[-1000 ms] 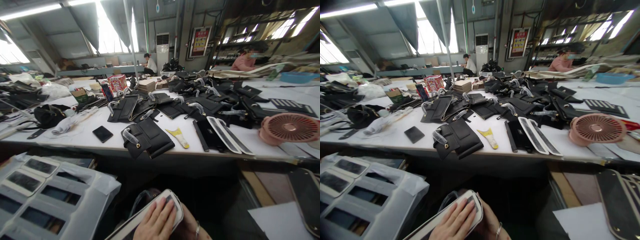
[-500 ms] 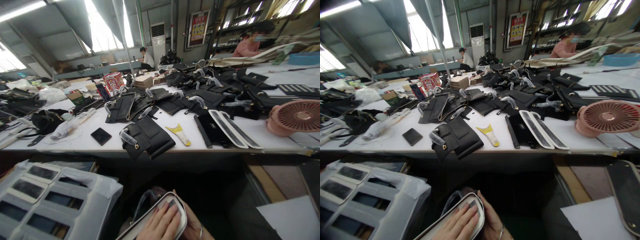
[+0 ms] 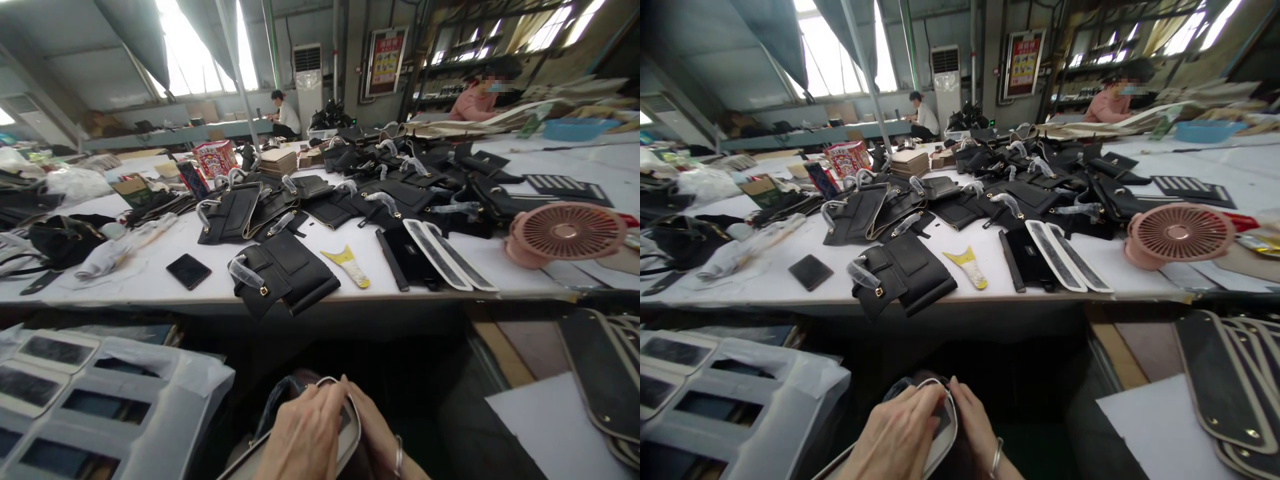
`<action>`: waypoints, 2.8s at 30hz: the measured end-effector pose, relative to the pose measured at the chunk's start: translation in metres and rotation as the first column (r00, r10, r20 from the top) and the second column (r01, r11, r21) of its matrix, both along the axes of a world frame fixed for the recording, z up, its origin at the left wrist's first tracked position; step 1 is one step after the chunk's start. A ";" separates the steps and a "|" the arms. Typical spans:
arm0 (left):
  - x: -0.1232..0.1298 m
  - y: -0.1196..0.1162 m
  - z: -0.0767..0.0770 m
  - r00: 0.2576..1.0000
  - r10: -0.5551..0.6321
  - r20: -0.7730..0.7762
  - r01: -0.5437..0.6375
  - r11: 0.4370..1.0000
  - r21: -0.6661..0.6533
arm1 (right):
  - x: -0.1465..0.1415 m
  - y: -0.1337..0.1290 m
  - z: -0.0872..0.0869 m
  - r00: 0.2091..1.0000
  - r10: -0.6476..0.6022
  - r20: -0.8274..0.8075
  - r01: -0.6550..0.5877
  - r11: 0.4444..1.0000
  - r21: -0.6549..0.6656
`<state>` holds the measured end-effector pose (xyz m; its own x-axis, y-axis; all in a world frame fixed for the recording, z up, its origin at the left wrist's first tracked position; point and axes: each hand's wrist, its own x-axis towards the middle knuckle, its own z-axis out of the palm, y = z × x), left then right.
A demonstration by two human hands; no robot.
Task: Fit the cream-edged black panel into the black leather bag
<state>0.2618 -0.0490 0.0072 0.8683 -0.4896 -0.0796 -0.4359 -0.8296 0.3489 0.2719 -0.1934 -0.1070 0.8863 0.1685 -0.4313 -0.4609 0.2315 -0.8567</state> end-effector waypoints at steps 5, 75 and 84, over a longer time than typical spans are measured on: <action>0.022 0.007 0.023 0.986 0.113 -0.120 -0.131 0.979 -0.154 | -0.021 -0.021 0.028 0.971 0.023 0.239 0.043 0.963 -0.265; 0.025 0.048 -0.005 0.913 -0.265 0.309 0.326 0.931 -0.165 | 0.010 -0.012 0.098 0.834 0.500 0.234 -0.176 0.642 -0.746; -0.020 0.094 0.006 0.981 0.186 -0.048 -0.190 0.898 -0.397 | 0.054 -0.014 0.074 0.821 0.568 -0.063 -0.534 0.722 -0.441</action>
